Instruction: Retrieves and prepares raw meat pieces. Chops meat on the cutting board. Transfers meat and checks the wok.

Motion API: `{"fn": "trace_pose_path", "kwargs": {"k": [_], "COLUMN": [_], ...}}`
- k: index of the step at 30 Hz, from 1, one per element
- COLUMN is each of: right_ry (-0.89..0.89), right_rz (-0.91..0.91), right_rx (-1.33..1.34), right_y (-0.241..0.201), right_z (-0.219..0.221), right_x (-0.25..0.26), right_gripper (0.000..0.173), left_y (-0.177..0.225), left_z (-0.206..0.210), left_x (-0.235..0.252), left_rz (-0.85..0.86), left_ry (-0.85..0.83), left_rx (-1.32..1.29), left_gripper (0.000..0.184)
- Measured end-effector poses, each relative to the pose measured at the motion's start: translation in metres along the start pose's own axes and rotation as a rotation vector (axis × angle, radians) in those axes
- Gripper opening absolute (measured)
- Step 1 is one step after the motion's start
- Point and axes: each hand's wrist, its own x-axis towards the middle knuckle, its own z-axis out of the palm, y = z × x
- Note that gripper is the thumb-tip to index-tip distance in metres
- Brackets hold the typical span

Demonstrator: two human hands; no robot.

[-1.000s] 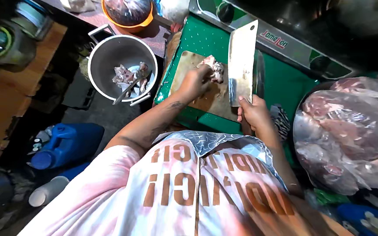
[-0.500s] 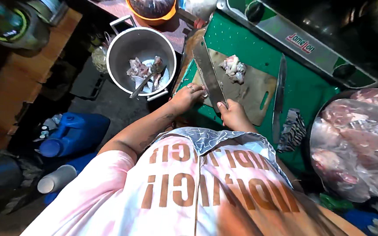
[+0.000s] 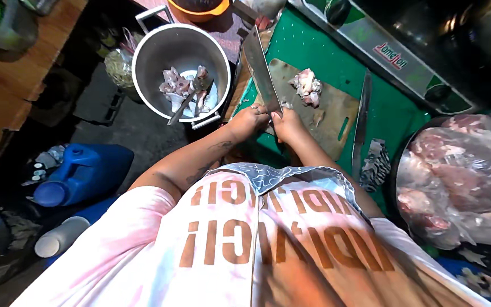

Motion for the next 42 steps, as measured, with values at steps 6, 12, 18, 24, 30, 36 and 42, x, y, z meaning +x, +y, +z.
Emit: {"fn": "trace_pose_path", "kwargs": {"k": [6,12,18,24,30,36,42], "right_ry": [-0.058,0.059,0.049,0.084,0.026,0.012,0.059], "right_rz": [0.045,0.047,0.127,0.109,0.122,0.113,0.075], "right_rx": [0.19,0.374,0.312,0.312,0.262,0.187,0.089], "right_y": [-0.003,0.037,0.053,0.062,0.066,0.049,-0.002], "right_z": [-0.03,-0.034,-0.018,-0.005,0.002,0.013,-0.002], "right_x": [-0.02,-0.028,-0.044,-0.064,-0.06,-0.031,0.019], "right_gripper": [0.039,0.033,0.035,0.038,0.036,0.045,0.042], "left_y": [0.003,-0.016,-0.016,0.01,0.004,0.0,0.002], "left_z": [-0.02,-0.033,-0.019,0.002,0.007,0.006,0.005], "left_x": [0.003,0.023,0.038,0.02,0.014,0.016,0.018], "left_rz": [0.021,0.161,0.094,-0.167,-0.078,-0.115,-0.08], "left_ry": [-0.069,-0.205,-0.248,0.01,0.087,0.02,0.055], "left_rx": [-0.08,-0.11,-0.036,-0.075,-0.075,-0.072,-0.021], "left_gripper": [0.014,0.015,0.021,0.034,0.012,0.014,0.011]}}
